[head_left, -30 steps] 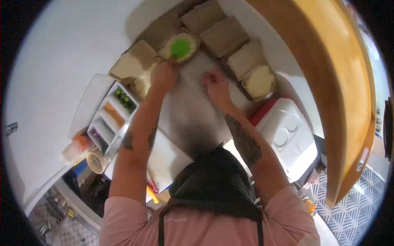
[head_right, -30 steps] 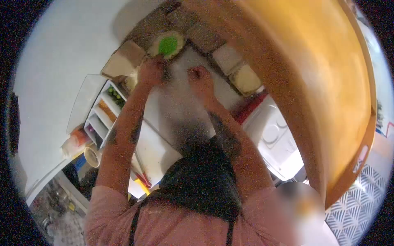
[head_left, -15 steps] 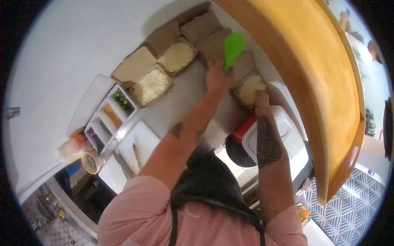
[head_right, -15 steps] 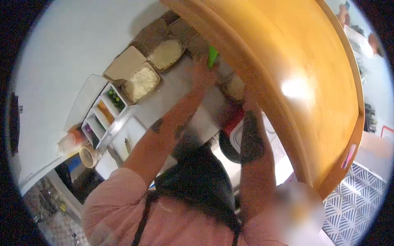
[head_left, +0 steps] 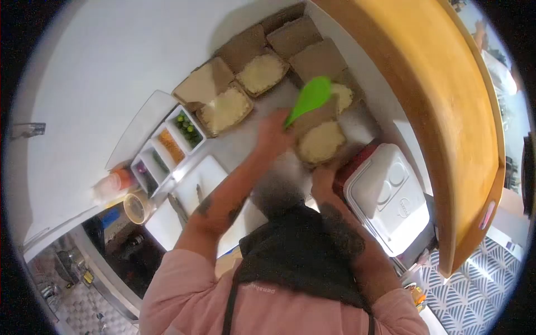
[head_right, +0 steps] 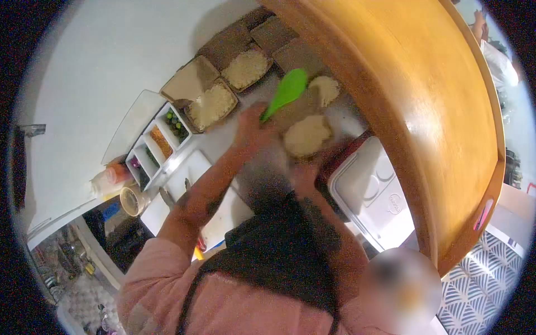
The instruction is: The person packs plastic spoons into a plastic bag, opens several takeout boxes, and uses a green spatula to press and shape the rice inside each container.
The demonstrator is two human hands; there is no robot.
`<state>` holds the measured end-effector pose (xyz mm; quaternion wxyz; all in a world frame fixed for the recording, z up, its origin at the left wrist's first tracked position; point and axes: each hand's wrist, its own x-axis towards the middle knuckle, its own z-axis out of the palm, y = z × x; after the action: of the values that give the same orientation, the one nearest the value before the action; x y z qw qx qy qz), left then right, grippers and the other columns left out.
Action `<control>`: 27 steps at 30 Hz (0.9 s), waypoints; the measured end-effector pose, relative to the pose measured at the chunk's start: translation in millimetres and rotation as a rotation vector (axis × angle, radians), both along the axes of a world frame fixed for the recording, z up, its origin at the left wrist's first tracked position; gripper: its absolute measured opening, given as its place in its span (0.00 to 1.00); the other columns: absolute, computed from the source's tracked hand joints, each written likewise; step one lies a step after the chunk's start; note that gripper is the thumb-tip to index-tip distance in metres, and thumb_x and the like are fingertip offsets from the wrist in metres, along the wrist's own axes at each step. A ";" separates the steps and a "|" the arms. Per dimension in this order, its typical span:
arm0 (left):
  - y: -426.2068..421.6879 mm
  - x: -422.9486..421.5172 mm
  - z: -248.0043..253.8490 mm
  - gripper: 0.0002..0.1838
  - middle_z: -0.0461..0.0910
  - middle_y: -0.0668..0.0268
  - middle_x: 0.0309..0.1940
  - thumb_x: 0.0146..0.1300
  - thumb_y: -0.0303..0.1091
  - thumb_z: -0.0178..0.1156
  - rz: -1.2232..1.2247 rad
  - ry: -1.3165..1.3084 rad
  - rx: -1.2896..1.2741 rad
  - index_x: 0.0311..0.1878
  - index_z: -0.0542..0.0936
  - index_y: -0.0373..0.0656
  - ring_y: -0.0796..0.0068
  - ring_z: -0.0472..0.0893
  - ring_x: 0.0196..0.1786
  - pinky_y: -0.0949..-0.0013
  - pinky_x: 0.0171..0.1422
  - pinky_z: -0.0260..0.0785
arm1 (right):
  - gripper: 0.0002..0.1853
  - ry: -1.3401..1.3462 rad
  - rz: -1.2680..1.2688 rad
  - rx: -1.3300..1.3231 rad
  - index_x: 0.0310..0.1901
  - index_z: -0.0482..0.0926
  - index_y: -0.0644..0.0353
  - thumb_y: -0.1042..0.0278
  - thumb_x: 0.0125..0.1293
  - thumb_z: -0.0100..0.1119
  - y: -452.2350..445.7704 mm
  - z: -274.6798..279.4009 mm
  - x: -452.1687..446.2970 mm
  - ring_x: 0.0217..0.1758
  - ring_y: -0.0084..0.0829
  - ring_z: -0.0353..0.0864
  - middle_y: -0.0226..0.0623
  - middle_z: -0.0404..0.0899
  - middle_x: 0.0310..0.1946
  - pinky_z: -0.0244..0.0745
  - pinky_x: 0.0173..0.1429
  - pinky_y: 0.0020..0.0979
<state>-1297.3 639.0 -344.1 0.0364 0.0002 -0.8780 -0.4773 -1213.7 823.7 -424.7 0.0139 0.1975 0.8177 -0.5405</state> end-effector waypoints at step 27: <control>4.6 3.1 14.6 0.29 0.81 0.52 0.45 0.65 0.36 0.59 -0.354 -0.050 -0.373 0.70 0.72 0.60 0.48 0.83 0.39 0.49 0.43 0.77 | 0.15 0.181 0.193 0.202 0.48 0.75 0.67 0.69 0.63 0.60 25.5 11.8 -114.3 0.36 0.39 0.82 0.43 0.83 0.33 0.77 0.42 0.40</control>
<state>-1294.2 643.6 -329.6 -0.0699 -0.1483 -0.9379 -0.3058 -1328.0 849.2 -412.9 -0.0277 0.0691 0.8809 -0.4673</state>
